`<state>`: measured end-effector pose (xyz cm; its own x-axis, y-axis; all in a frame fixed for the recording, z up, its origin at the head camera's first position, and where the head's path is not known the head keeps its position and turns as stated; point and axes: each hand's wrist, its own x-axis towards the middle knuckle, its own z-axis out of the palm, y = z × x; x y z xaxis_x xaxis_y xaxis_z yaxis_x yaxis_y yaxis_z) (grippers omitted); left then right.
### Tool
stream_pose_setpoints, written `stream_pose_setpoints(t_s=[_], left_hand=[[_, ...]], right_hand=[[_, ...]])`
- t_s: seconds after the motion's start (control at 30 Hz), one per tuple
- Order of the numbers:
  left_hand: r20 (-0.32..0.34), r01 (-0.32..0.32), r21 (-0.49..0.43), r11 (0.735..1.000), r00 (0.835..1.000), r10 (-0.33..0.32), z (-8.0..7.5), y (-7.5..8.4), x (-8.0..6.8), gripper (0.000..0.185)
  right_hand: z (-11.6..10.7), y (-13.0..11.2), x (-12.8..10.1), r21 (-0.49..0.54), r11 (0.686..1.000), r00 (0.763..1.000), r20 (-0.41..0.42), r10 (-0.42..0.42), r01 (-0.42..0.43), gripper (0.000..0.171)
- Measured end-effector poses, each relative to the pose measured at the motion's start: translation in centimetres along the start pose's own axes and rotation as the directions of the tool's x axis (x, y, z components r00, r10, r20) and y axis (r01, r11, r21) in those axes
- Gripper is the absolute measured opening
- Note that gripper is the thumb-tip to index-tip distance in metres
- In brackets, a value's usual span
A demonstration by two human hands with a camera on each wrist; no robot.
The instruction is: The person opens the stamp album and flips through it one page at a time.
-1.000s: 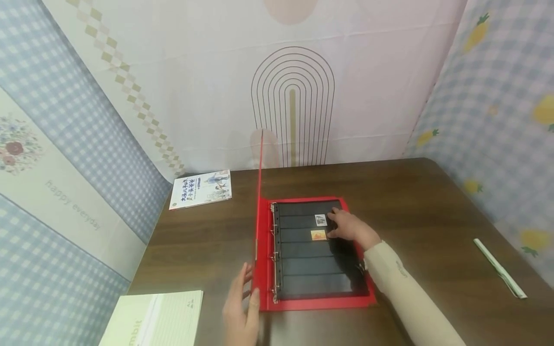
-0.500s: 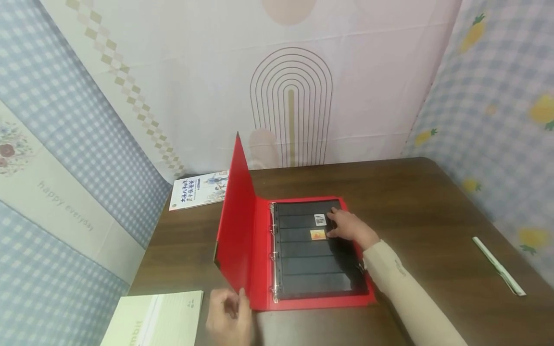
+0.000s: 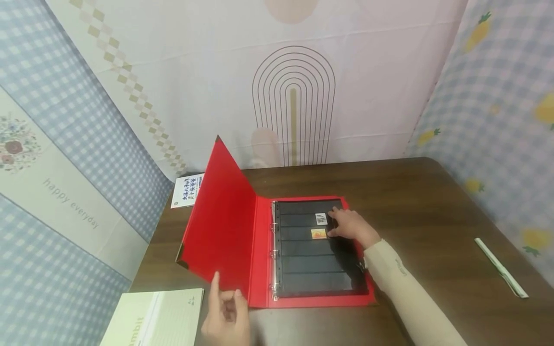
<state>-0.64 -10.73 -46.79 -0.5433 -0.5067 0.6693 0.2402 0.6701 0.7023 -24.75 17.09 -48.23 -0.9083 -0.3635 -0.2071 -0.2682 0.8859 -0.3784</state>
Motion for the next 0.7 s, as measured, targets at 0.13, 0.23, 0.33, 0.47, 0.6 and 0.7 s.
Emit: stream_pose_setpoints(t_s=[0.13, 0.23, 0.33, 0.47, 0.6, 0.7], left_hand=[[0.05, 0.061, -0.055, 0.997, 0.997, -0.058, 0.0, 0.9, 0.6, 0.077], [0.09, 0.057, -0.044, 0.997, 0.995, -0.052, 0.1, 1.2, 1.1, 0.083], [0.13, 0.026, 0.023, 0.999, 0.991, -0.029, 0.3, 1.0, 1.5, 0.082], [0.205, -0.002, 0.062, 0.998, 0.979, -0.011, 0.6, 0.2, 2.1, 0.078], [0.31, 0.039, 0.037, 0.999, 0.949, -0.048, 0.6, -0.5, 2.9, 0.075], [0.375, 0.079, 0.052, 0.996, 0.923, -0.093, 0.6, -0.9, 3.3, 0.075]], right_hand=[[0.1, 0.0, 0.1, 0.004, 1.0, 1.0, -0.006, 0.007, -0.007, 0.071], [0.3, 0.0, 0.2, 0.002, 1.0, 1.0, -0.011, 0.0, 0.0, 0.072], [0.4, 0.0, 0.2, -0.004, 1.0, 1.0, -0.009, -0.012, 0.012, 0.072], [0.4, -0.2, 0.1, -0.021, 0.999, 1.0, -0.005, -0.025, 0.025, 0.072], [0.5, -0.3, 0.1, -0.04, 0.999, 0.999, 0.001, -0.035, 0.035, 0.071], [0.5, -0.3, 0.1, -0.055, 0.997, 0.999, 0.005, -0.045, 0.045, 0.071]])
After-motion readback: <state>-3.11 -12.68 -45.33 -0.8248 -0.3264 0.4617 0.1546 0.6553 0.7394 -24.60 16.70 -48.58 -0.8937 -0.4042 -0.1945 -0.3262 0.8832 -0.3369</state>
